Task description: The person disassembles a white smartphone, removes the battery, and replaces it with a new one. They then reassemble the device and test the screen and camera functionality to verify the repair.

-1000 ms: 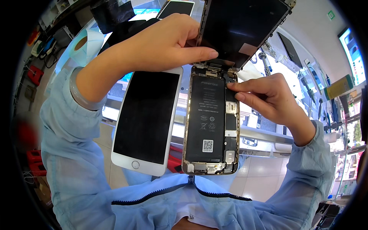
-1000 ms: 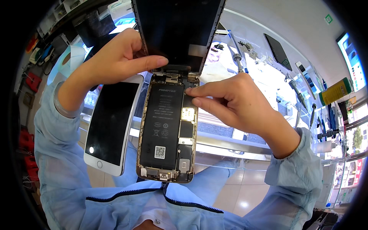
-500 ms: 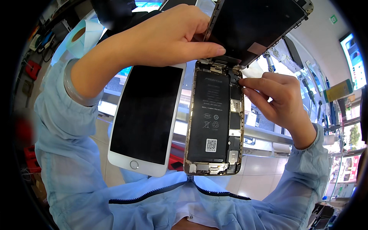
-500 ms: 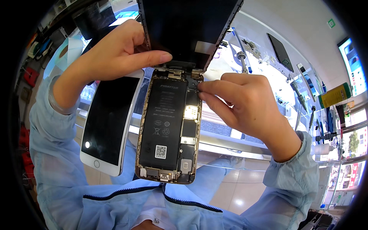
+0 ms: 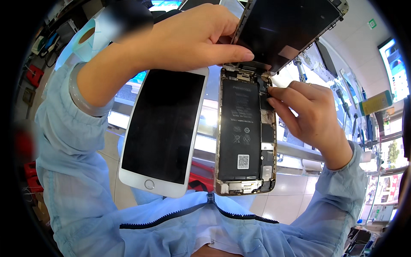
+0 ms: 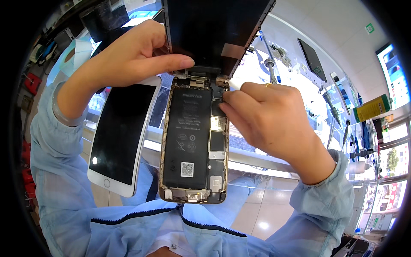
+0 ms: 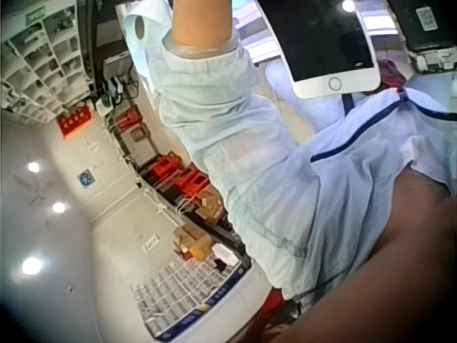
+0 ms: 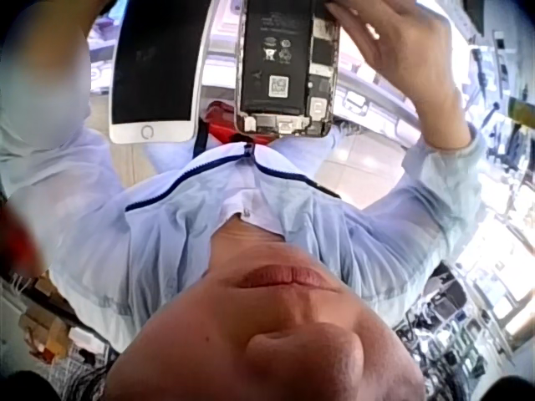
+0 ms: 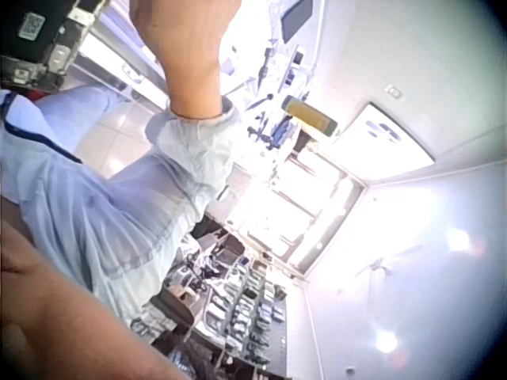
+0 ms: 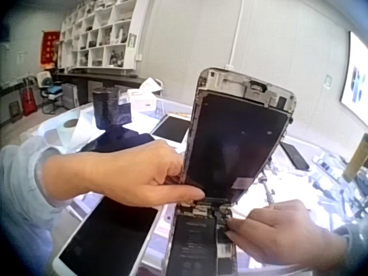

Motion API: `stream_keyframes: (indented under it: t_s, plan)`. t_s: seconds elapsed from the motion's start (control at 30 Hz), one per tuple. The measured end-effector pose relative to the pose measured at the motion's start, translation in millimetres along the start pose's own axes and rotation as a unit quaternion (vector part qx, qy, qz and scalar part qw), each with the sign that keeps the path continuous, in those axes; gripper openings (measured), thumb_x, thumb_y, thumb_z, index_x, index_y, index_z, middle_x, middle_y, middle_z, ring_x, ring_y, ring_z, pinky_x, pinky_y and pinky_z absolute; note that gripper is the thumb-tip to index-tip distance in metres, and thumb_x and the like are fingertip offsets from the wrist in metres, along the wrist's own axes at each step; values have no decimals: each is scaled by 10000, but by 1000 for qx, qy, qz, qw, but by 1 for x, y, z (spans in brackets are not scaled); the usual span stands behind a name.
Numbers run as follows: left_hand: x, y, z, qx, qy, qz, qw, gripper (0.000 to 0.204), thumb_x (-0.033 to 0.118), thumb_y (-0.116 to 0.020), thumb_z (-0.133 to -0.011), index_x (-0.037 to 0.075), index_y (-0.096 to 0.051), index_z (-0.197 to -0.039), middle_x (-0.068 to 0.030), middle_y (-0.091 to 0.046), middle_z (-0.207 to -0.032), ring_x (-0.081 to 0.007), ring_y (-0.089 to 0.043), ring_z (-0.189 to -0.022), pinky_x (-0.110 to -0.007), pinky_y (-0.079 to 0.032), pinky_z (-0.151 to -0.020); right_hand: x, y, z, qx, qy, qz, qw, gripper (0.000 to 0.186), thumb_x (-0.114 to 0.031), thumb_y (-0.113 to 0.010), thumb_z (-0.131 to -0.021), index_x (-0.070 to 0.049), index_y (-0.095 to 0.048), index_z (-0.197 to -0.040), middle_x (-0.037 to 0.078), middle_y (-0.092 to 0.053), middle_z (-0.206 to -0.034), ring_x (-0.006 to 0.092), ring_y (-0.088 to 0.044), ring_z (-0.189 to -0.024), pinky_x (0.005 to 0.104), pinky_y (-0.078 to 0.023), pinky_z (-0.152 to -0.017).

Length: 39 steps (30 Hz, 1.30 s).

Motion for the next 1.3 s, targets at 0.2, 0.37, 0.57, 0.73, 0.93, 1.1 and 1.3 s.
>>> stream_keyframes:
  t_s: [0.2, 0.37, 0.57, 0.73, 0.93, 1.1, 1.3]
  plan:
    - [-5, -2, -3, -30, 14, -17, 999, 374, 312, -680, -819, 14, -552, -631, -15, -472, -525, -88, -415, -476, -240, -297, -438, 14, 0, 0, 17, 68, -78, 994, 136, -99, -713, -696, -50, -649, -805, 43, -554, -647, 195, -545, -508, 296, -411, -437]
    - [-4, 0, 1, 1, 2, -22, 1000, 389, 316, -684, -815, 17, -534, -616, -19, -466, -529, -92, -432, -482, -236, -306, -442, 19, -1, -2, 18, 91, -118, 989, 118, -88, -711, -705, -28, -660, -793, 58, -575, -673, 189, -563, -528, 292, -418, -438]
    - [-5, -3, 0, 0, -4, 22, 1000, 364, 301, -672, -826, 6, -562, -644, -26, -495, -541, -89, -446, -487, -232, -314, -445, 22, -3, -2, 19, 92, -145, 985, 121, -76, -713, -702, -17, -670, -799, 65, -577, -673, 185, -565, -530, 283, -421, -439]
    - [-3, -3, -2, -28, 5, 10, 1000, 351, 291, -663, -833, -1, -580, -656, -26, -512, -537, -85, -442, -475, -232, -310, -440, 23, -5, -1, 33, 80, -147, 985, 134, -84, -721, -696, -18, -670, -801, 69, -587, -684, 183, -575, -541, 271, -428, -447]
    - [-5, 0, -1, -16, -5, -16, 1000, 385, 312, -669, -825, 19, -551, -605, -25, -477, -504, -96, -419, -453, -239, -289, -428, 19, 0, -2, 33, 81, -128, 988, 146, -88, -726, -680, -18, -666, -794, 68, -592, -688, 188, -580, -545, 268, -431, -450]
    - [-3, 1, 1, 7, -7, -27, 1000, 408, 325, -679, -815, 34, -522, -575, -25, -450, -489, -99, -396, -441, -246, -272, -421, 15, 0, -1, 33, 92, -125, 987, 141, -77, -721, -672, -14, -660, -783, 61, -587, -680, 185, -573, -539, 273, -426, -445]
    - [-2, 2, -1, -22, -10, -74, 997, 391, 310, -674, -820, 22, -540, -593, -26, -473, -503, -97, -415, -454, -243, -288, -427, 16, -3, -2, 21, 27, -142, 989, 97, -44, -704, -699, -7, -645, -766, 73, -581, -673, 198, -568, -535, 274, -423, -447]
Point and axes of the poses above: each hand's wrist, its own z-axis away from the middle knuckle, its own y-axis out of the back of the hand, x = y × z, the point moved 7 cm from there along -z, towards the middle knuckle
